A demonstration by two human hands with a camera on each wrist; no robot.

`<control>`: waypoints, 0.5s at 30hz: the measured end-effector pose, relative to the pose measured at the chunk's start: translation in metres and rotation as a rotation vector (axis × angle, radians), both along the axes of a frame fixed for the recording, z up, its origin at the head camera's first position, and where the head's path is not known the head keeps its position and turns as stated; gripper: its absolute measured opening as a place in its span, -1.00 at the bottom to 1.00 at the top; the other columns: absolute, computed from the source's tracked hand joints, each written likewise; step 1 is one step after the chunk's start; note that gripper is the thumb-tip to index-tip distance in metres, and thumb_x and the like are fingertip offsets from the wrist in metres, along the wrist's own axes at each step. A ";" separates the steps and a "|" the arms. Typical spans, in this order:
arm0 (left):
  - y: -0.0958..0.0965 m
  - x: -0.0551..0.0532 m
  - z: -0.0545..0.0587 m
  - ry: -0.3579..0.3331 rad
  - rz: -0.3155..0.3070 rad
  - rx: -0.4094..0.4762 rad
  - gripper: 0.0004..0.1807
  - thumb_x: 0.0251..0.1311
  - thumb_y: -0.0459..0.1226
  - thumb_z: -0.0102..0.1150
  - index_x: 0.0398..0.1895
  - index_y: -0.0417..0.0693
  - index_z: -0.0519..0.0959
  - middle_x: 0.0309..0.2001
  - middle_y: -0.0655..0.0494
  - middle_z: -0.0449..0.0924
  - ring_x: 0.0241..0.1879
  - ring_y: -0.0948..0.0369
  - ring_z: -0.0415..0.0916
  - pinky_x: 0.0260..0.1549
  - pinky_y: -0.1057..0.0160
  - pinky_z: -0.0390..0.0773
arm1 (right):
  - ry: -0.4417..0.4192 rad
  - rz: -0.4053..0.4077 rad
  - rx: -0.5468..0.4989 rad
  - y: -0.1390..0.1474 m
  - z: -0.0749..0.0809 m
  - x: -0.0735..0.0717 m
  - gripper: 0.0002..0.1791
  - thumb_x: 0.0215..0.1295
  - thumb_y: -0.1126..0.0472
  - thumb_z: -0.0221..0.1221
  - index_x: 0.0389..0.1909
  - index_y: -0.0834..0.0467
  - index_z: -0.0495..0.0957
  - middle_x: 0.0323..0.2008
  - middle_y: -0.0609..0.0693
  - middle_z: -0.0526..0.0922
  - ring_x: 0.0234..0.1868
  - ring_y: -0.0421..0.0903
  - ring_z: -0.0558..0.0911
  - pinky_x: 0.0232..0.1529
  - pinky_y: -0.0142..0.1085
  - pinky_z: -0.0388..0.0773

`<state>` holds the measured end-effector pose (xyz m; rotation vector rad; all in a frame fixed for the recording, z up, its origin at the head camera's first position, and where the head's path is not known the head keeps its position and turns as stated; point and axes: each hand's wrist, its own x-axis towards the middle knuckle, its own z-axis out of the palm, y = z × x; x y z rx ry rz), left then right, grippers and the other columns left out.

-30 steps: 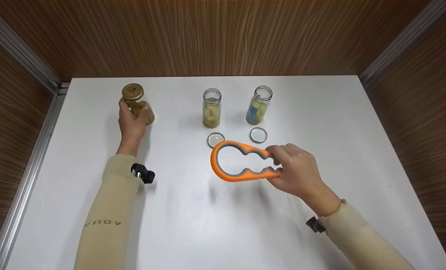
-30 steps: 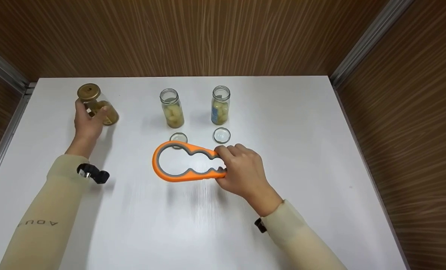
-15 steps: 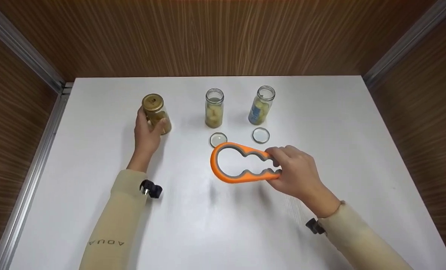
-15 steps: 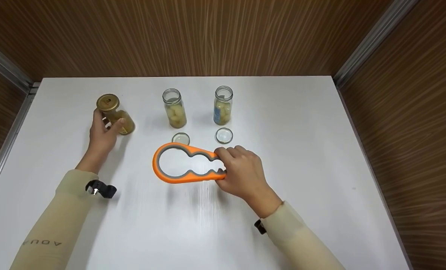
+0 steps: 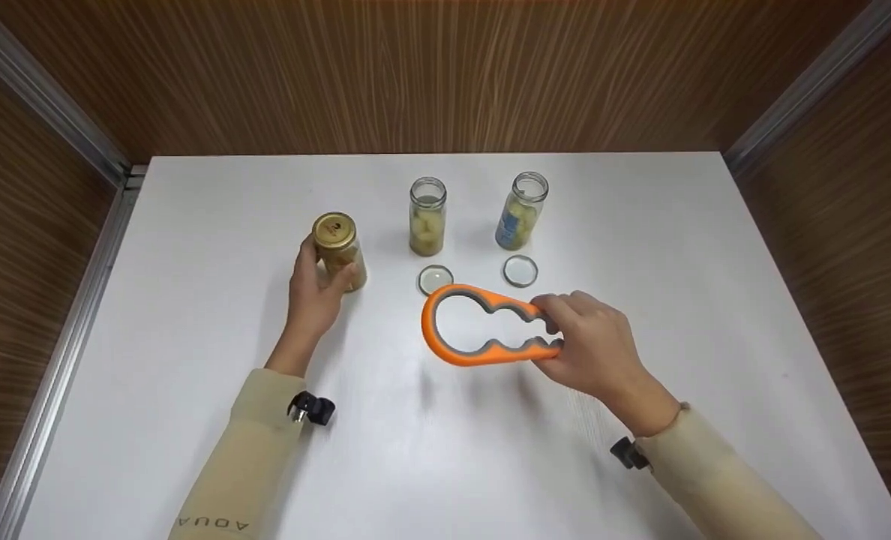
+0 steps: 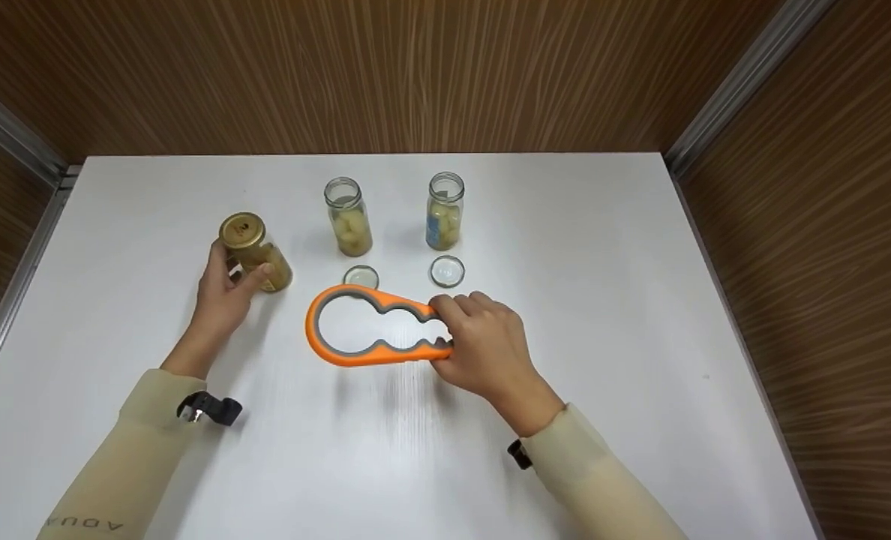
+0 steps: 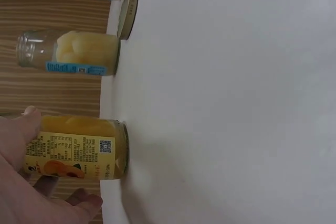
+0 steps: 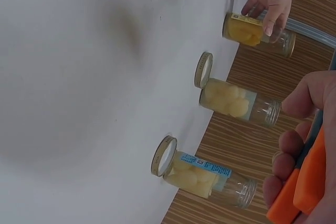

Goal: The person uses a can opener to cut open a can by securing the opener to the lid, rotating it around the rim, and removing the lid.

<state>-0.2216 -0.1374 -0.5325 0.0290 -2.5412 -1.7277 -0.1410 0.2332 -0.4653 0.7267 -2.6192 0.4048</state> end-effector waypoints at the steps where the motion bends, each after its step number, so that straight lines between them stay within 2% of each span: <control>1: 0.002 0.002 0.000 0.001 -0.004 0.002 -0.18 0.38 -0.10 0.18 0.57 0.01 -0.01 0.49 -0.06 0.16 0.52 0.02 0.02 0.49 -0.13 -0.07 | -0.002 0.000 0.000 0.000 0.000 0.000 -0.62 -0.11 0.16 0.35 -0.16 0.00 0.59 -0.53 -0.16 0.59 -0.52 -0.16 0.46 -0.59 -0.33 0.36; 12: 0.020 0.030 -0.002 -0.009 -0.051 0.008 -0.17 0.35 -0.11 0.23 0.56 -0.03 0.03 0.52 -0.06 0.13 0.55 0.02 -0.04 0.48 -0.11 -0.03 | 0.005 0.002 -0.006 -0.001 -0.003 0.001 -0.62 -0.11 0.16 0.34 -0.16 0.00 0.58 -0.53 -0.16 0.59 -0.51 -0.16 0.46 -0.58 -0.33 0.37; 15: 0.025 0.037 -0.001 -0.012 -0.078 0.011 -0.16 0.34 -0.13 0.23 0.56 -0.04 0.02 0.50 -0.06 0.14 0.53 0.02 0.00 0.48 -0.09 0.02 | 0.008 0.012 -0.024 -0.002 -0.003 0.001 -0.62 -0.13 0.18 0.35 -0.17 0.01 0.59 -0.53 -0.14 0.59 -0.52 -0.15 0.46 -0.58 -0.30 0.37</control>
